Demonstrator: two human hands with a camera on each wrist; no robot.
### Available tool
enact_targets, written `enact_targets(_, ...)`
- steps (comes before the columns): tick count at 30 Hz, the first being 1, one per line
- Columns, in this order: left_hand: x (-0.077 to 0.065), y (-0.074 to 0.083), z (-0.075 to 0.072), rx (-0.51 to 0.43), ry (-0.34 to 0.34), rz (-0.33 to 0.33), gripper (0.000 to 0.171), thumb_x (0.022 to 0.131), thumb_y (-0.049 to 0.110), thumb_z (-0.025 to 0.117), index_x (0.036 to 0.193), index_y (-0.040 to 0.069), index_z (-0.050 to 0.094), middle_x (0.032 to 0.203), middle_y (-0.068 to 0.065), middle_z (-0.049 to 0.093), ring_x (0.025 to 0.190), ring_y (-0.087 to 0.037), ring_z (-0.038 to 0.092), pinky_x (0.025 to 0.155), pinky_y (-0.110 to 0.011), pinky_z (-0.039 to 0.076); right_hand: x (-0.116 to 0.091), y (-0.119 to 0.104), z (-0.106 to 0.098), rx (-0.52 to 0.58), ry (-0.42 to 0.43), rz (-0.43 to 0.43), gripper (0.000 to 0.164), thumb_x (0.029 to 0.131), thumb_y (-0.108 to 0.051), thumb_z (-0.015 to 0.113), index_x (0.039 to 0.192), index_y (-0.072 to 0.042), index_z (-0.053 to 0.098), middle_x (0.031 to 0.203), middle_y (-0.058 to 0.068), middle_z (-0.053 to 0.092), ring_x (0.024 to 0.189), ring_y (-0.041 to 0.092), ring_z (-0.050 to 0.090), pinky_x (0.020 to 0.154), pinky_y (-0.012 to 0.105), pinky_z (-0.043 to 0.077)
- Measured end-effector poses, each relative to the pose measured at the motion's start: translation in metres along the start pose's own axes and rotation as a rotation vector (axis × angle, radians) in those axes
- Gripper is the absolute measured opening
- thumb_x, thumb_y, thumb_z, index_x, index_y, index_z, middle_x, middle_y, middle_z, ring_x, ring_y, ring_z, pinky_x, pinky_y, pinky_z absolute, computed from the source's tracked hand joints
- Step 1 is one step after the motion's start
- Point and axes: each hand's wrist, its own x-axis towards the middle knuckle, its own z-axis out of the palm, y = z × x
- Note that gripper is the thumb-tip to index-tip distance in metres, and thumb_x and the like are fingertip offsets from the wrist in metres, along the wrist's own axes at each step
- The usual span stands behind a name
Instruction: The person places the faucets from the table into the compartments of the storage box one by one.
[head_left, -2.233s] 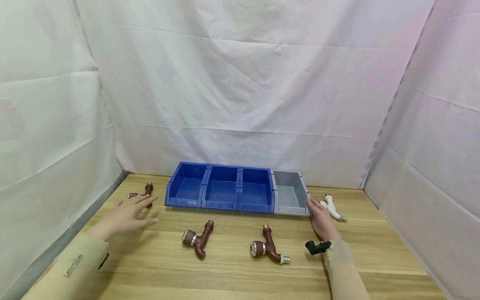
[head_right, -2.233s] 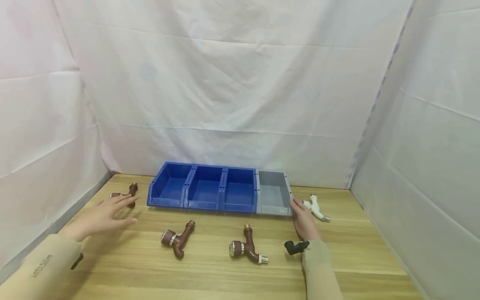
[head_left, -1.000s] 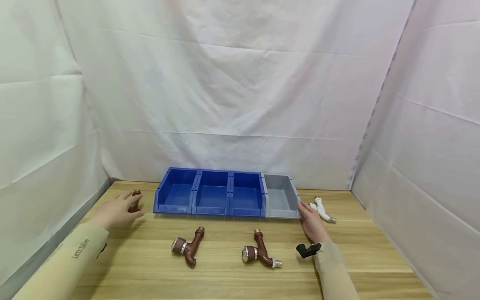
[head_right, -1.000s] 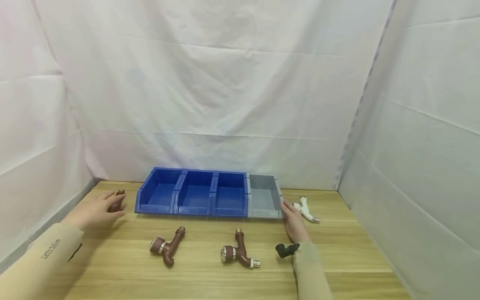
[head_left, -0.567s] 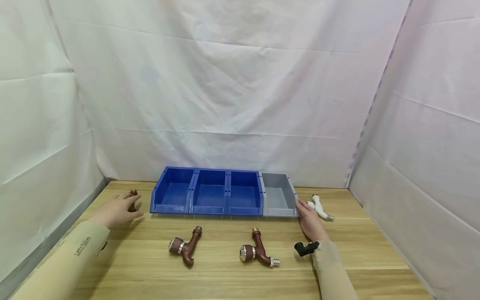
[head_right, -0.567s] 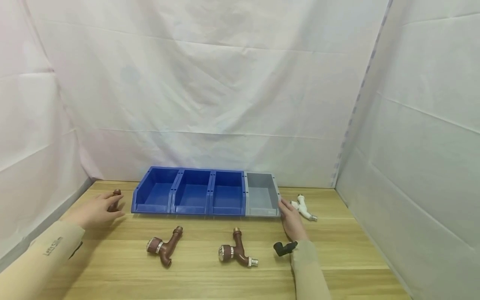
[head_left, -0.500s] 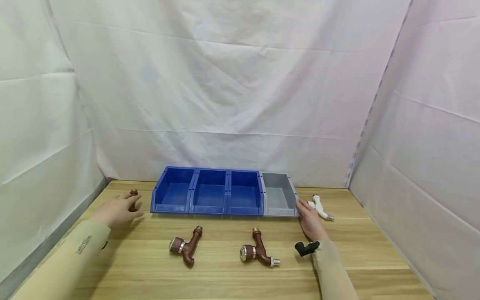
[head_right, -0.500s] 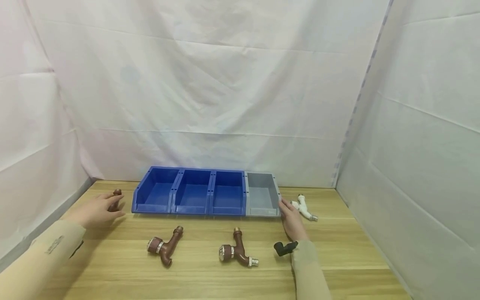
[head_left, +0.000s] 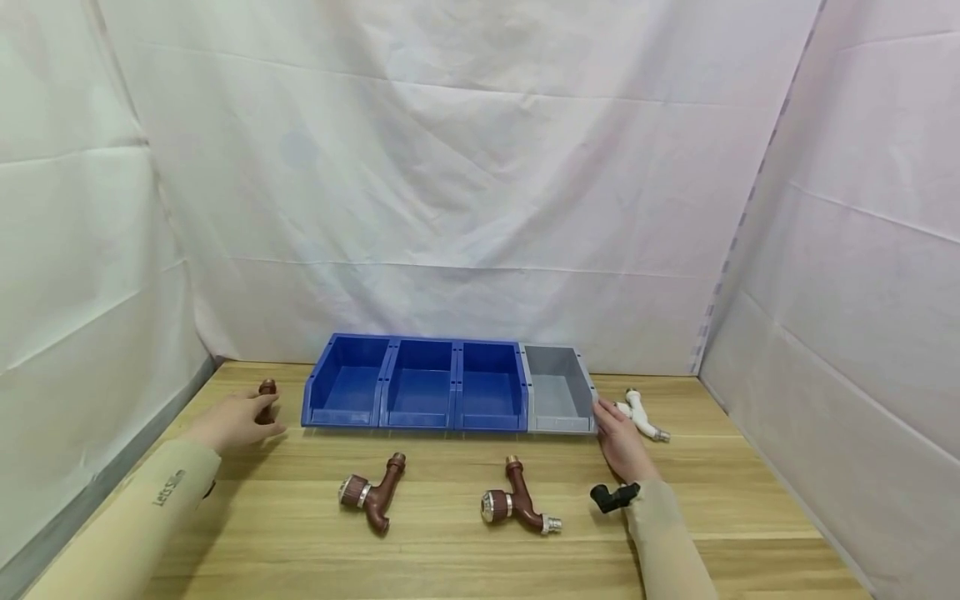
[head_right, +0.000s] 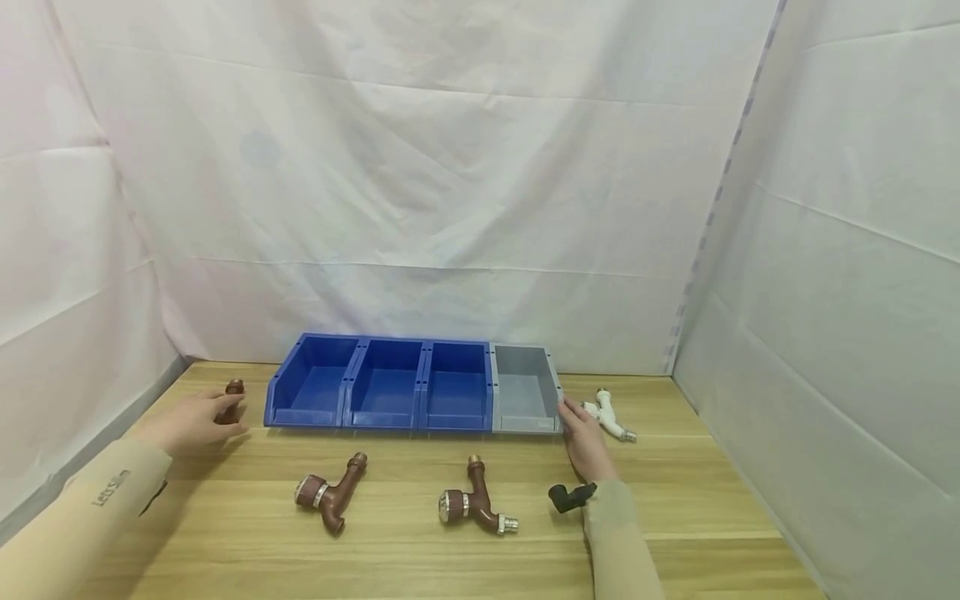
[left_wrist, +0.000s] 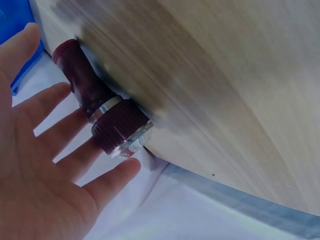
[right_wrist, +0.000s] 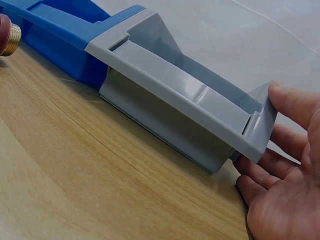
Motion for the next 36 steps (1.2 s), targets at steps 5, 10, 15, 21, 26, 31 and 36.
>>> enact_targets(5,0.002,-0.002,0.000,0.005,-0.001,0.002,0.063,0.085,0.036,0.072,0.124,-0.011,0.058,0.123,-0.038,0.051,0.108,-0.057,0.051,0.088,-0.062,0.042,0.001,0.000,-0.001,-0.010,-0.003,-0.003,0.061,0.104,-0.017,0.046,0.153,0.005,0.016,0.158,0.015,0.020,0.144,0.022,0.019,0.116,0.033,0.015)
enact_targets(10,0.002,-0.005,-0.001,0.019,-0.011,0.000,0.062,0.085,0.035,0.073,0.124,-0.012,0.058,0.121,-0.038,0.052,0.105,-0.057,0.052,0.087,-0.062,0.043,0.001,0.001,0.000,-0.013,-0.014,-0.014,0.061,0.104,-0.018,0.047,0.152,0.005,0.017,0.157,0.015,0.020,0.144,0.023,0.019,0.116,0.034,0.015)
enact_targets(15,0.004,-0.006,-0.002,0.019,-0.021,-0.006,0.060,0.085,0.032,0.073,0.124,-0.011,0.058,0.118,-0.038,0.053,0.102,-0.057,0.054,0.085,-0.062,0.044,0.000,0.000,0.000,-0.026,-0.011,-0.019,0.061,0.104,-0.019,0.048,0.152,0.005,0.019,0.158,0.015,0.020,0.144,0.023,0.018,0.116,0.034,0.015)
enact_targets(21,0.007,-0.008,0.000,0.020,-0.013,0.004,0.057,0.084,0.030,0.074,0.121,-0.010,0.060,0.113,-0.035,0.056,0.099,-0.055,0.056,0.083,-0.060,0.045,-0.002,0.000,0.000,-0.040,-0.008,-0.015,0.062,0.104,-0.021,0.047,0.153,0.004,0.017,0.159,0.015,0.017,0.145,0.023,0.017,0.116,0.035,0.013)
enact_targets(26,0.008,-0.008,0.003,0.009,-0.032,-0.014,0.057,0.084,0.031,0.073,0.122,-0.010,0.060,0.115,-0.036,0.056,0.101,-0.055,0.055,0.085,-0.061,0.045,-0.001,0.001,-0.002,-0.048,-0.013,-0.017,0.063,0.104,-0.022,0.048,0.153,0.004,0.018,0.159,0.015,0.018,0.144,0.024,0.017,0.116,0.035,0.015)
enact_targets(31,0.009,-0.009,0.001,-0.002,-0.050,-0.022,0.057,0.084,0.031,0.073,0.121,-0.011,0.060,0.114,-0.038,0.055,0.102,-0.057,0.054,0.085,-0.063,0.044,0.000,0.001,-0.002,-0.048,-0.017,-0.013,0.064,0.103,-0.022,0.049,0.153,0.004,0.018,0.158,0.015,0.018,0.144,0.023,0.017,0.116,0.035,0.014)
enact_targets(36,0.012,-0.009,0.002,-0.004,-0.065,-0.021,0.058,0.084,0.031,0.073,0.121,-0.011,0.060,0.114,-0.037,0.055,0.102,-0.056,0.054,0.084,-0.061,0.045,0.000,0.000,-0.001,-0.027,-0.011,-0.006,0.063,0.104,-0.020,0.048,0.153,0.004,0.017,0.159,0.014,0.018,0.145,0.022,0.017,0.116,0.034,0.013)
